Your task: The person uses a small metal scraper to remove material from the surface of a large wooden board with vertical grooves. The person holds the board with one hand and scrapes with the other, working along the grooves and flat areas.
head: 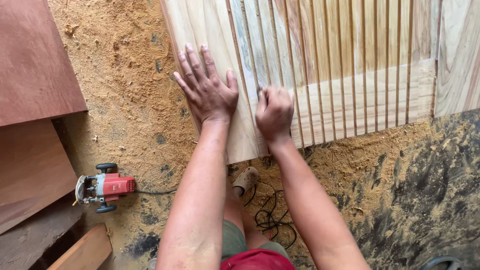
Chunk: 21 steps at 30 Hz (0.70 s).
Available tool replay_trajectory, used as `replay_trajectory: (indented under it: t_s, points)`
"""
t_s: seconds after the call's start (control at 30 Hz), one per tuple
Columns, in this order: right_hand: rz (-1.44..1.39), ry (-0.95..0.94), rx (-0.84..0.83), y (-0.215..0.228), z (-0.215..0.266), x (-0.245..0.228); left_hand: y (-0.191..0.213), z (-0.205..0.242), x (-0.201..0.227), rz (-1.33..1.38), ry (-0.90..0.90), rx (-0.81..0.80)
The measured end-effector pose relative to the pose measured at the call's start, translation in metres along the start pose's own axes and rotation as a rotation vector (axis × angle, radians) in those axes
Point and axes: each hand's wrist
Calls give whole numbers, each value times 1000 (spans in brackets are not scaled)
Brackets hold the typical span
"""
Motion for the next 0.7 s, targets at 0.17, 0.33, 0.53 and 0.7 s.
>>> replay_trajectory:
  t_s: [0.17, 0.33, 0.53, 0.7]
  points:
    - [-156, -18, 192, 37, -14, 19, -7, 4, -6, -8, -11, -4]
    - [-28, 139, -7, 57, 37, 10, -5, 0, -2, 13, 8, -4]
    - [92, 106, 56, 43, 63, 14, -9, 2, -3, -7, 11, -3]
    - [90, 78, 64, 56, 78, 4, -6, 0, -3, -6, 7, -5]
Point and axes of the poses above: each hand's wrist, its own z-axis away from the middle knuckle, its own y-axis out of the back of the hand, x = y × z, and after that the axes turned 8 degrees about x, right-handed
